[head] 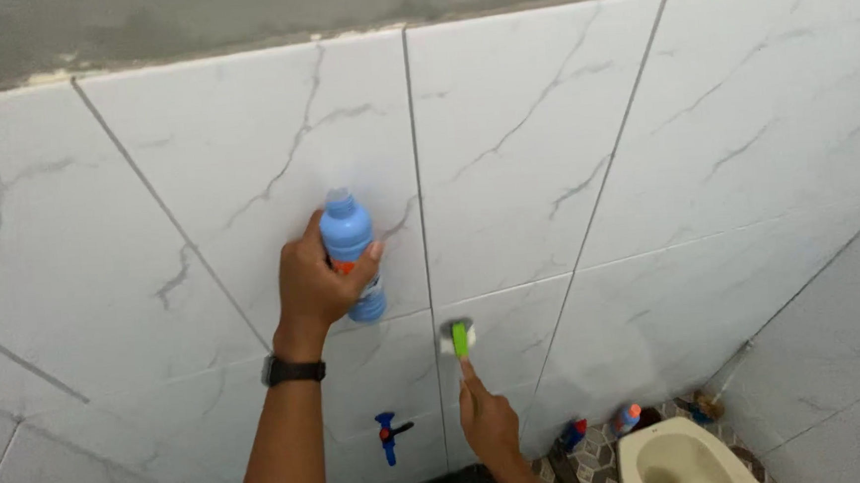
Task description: Scrubbing bathroom wall tiles using a brush and liquid cleaning solution.
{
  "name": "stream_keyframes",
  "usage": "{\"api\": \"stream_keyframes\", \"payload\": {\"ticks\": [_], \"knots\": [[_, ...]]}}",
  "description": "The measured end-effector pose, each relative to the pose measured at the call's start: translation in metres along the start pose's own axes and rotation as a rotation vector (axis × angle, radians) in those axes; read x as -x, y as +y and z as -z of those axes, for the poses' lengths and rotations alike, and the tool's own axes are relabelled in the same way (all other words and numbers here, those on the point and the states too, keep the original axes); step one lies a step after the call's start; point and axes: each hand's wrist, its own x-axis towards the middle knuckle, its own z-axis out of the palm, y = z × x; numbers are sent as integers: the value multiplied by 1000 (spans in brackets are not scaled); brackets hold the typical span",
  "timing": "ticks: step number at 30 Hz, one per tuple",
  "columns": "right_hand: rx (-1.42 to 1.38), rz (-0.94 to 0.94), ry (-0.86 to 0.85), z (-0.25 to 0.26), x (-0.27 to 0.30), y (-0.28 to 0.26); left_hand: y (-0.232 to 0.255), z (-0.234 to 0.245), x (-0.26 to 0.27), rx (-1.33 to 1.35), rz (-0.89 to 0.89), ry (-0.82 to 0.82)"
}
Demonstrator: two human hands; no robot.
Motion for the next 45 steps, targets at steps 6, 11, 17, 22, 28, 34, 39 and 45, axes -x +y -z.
{"api": "stream_keyframes", "payload": {"ticks": [6, 11, 17, 22, 28, 34, 39, 45], "knots": [[-195, 243, 436, 192, -103, -129, -6, -3, 2, -15, 59, -48], [-207, 274, 456, 232, -119, -146, -8, -5, 3, -10, 34, -18], [-34, 72, 222, 74, -43, -25, -16, -3, 4, -57, 83, -44], [11, -84, 16, 49, -21, 13, -12, -6, 2, -34, 84, -35], [-130, 200, 321, 233, -115, -115, -11, -9, 4, -36, 93, -19], [-120, 272, 388, 208, -111, -97, -9, -7, 2, -39, 56, -17], [-24, 79, 205, 72, -39, 30, -6, -6, 0, -55, 56, -25], [-108, -44, 158, 161, -71, -29, -8, -7, 3, -48, 33, -10]]}}
